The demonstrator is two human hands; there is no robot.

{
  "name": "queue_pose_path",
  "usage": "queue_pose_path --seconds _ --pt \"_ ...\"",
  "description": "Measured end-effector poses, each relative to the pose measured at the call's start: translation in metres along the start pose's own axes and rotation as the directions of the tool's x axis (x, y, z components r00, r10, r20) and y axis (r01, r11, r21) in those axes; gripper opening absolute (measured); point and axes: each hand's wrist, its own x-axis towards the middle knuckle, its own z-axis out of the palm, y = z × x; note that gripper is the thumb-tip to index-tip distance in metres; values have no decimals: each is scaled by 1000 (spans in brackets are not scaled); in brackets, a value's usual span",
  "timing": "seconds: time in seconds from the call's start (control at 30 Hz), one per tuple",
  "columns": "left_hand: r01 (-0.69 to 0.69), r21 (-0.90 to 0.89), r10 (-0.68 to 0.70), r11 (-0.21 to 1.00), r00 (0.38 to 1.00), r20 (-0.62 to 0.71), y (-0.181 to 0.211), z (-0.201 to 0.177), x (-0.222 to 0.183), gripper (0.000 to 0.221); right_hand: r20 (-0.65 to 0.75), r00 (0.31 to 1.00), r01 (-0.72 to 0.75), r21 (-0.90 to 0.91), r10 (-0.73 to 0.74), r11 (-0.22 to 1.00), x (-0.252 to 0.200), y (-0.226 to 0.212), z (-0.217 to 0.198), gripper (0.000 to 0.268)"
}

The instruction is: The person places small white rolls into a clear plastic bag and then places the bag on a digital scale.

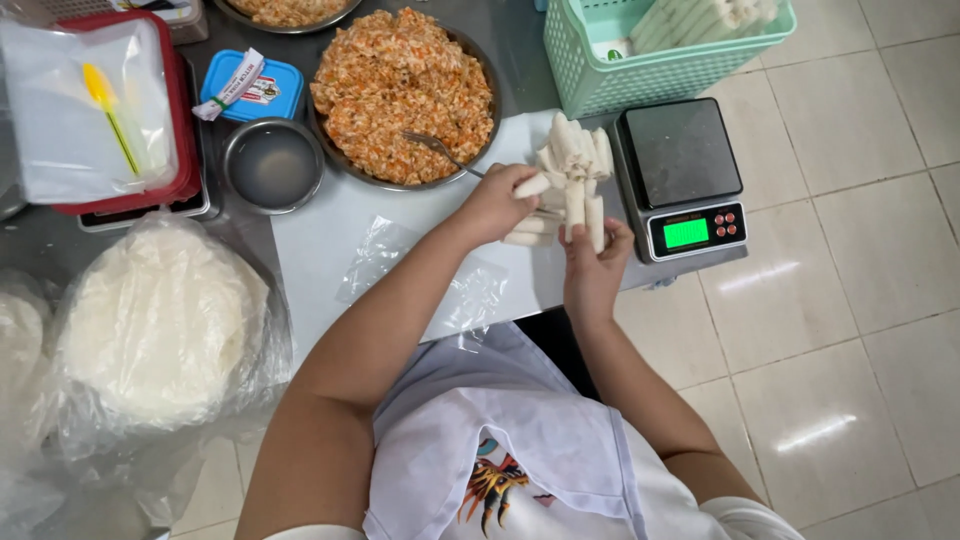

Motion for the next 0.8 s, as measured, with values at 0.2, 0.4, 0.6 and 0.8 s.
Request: queue_pose_path --seconds 0.2,0.4,0.6,0.8 --pt "-71 -718 21 692 997 -79 23 24 -66 54 345 889 359 -120 -300 926 -22 -14 15 41" --pt "-181 -710 32 680 975 -218 21 7 -91 52 535 812 306 -52 -232 950 -29 -25 31 31" --pt "-228 -661 30 715 954 -297 20 -16 -104 55 484 851 231 2 -203 973 -26 -45 56 34" --pt "-311 -656 100 688 935 -339 36 -26 -126 52 617 774 187 -13 -140 982 -28 -57 65 35"
